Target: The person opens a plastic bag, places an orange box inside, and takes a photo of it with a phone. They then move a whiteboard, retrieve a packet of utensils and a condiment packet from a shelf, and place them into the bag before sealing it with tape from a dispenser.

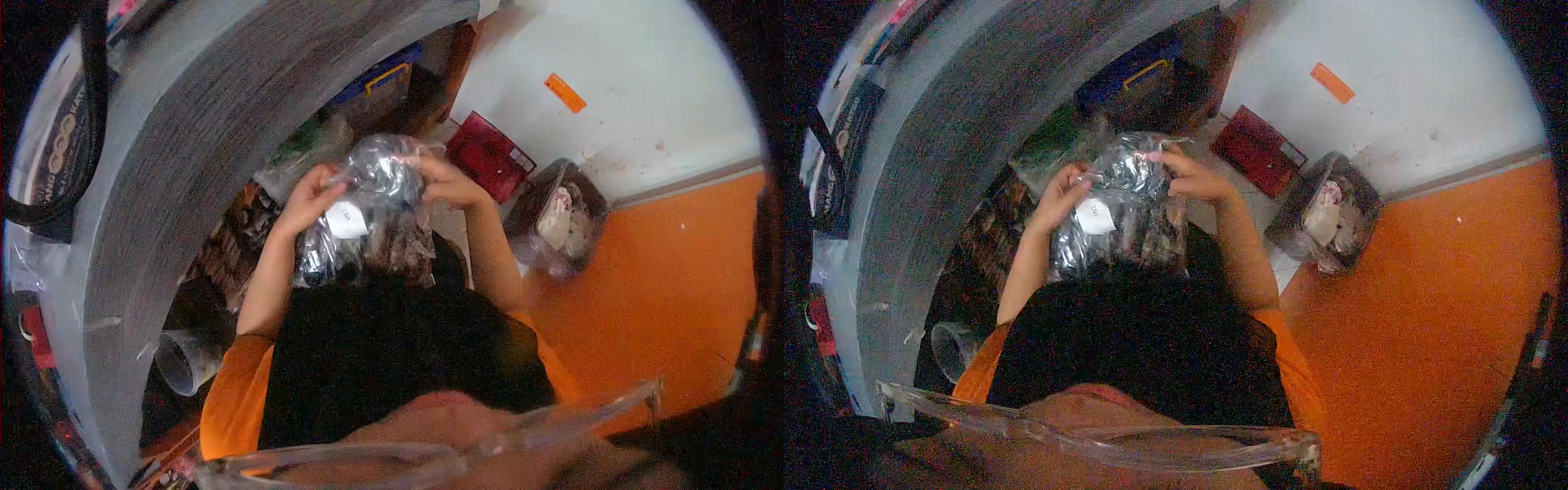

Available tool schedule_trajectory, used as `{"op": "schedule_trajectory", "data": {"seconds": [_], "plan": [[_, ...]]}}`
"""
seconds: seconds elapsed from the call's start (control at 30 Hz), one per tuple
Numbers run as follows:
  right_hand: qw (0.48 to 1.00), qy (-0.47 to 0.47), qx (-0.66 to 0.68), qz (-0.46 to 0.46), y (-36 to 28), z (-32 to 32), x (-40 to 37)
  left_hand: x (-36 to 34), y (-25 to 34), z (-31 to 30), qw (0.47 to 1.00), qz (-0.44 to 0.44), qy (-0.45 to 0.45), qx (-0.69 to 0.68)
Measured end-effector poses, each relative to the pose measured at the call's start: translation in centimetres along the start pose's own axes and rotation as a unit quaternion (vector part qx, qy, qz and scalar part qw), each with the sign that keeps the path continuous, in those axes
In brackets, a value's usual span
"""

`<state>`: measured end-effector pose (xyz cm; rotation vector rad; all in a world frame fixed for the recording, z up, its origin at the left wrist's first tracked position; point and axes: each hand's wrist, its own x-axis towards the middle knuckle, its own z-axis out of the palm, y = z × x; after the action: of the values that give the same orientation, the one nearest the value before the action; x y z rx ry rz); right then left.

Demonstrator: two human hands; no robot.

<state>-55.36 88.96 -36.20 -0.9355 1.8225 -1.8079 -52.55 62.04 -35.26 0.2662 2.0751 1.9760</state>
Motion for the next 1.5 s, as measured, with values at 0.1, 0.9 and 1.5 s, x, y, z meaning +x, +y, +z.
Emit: {"op": "schedule_trajectory", "data": {"seconds": [0.1, 0.9, 1.5], "plan": [[0.991, -0.003, -0.135, 0.011, -1.3, 0.1, 0.5, 0.5, -0.4, 0.0, 0.990, 0.007, 0.011, 0.142], [0.937, 0.014, -0.349, 0.023, 0.4, 3.2, 3.6, 1.6, -2.3, -0.8, 0.948, -0.106, 0.053, -0.296], [0.909, 0.174, -0.374, 0.064, 1.5, 4.6, 4.4, 0.9, -2.9, -0.8, 0.965, -0.047, 0.041, -0.256]]}}
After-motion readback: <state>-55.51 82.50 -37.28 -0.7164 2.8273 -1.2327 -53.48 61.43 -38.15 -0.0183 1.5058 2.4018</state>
